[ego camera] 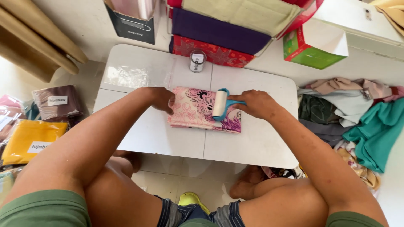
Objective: The person cleans a piece of floral fabric with a lint roller, folds it multiple times by hand, and places it inside a clear plastic bag.
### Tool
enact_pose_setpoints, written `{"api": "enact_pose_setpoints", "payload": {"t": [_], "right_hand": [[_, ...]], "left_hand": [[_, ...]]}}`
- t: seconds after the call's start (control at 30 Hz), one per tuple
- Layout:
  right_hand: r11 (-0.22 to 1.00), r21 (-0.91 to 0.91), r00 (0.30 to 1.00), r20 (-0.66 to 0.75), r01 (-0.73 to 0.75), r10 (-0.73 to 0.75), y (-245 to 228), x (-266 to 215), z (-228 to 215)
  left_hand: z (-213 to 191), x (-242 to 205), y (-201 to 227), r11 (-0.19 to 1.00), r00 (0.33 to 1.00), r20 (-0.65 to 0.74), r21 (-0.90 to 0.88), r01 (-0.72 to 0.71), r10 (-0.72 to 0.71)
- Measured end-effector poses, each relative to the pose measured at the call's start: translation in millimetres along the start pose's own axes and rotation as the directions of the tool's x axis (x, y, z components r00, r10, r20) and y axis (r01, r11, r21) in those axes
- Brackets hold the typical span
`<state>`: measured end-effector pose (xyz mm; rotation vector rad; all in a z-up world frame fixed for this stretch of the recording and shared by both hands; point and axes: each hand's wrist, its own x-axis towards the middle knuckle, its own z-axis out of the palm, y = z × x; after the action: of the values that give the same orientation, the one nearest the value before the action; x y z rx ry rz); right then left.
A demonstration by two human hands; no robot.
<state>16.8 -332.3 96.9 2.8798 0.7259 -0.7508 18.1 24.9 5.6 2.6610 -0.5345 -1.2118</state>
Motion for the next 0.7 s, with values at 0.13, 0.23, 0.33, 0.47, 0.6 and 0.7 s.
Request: {"api": "enact_pose_setpoints", "payload": {"t": [0.13,0.23,0.33,0.47,0.6,0.7], "right_hand": [[0.992,0.022,0.992,-0.025,0.122,-0.122,-34,38,2],[0.979,0.045,0.98,-0.043,0.197,-0.195,-61,63,1],[0.967,0.097,0.972,-0.038,0.234,-0.232,-85,78,-1],[0.954,0.186,0.972,-0.025,0.234,-0.233,-93,77,-5],[0.916,0.349,0.976,0.016,0.196,-0.215,-86,39,-29],[0.899,0.421,0.983,0.083,0.117,-0.167,-66,18,-34]], "left_hand": [[-1,7,-10,0.999,0.986,-0.166,0.053,-0.005,0.014],[2,13,-16,0.993,0.967,-0.253,0.115,0.0,0.03],[5,10,-20,0.984,0.953,-0.295,0.178,-0.024,0.076],[-7,-22,1,0.977,0.932,-0.304,0.148,-0.156,0.195],[5,-17,3,0.975,0.951,-0.217,0.078,-0.208,0.221],[16,-6,3,0.979,0.965,-0.201,0.142,-0.144,0.171]]}}
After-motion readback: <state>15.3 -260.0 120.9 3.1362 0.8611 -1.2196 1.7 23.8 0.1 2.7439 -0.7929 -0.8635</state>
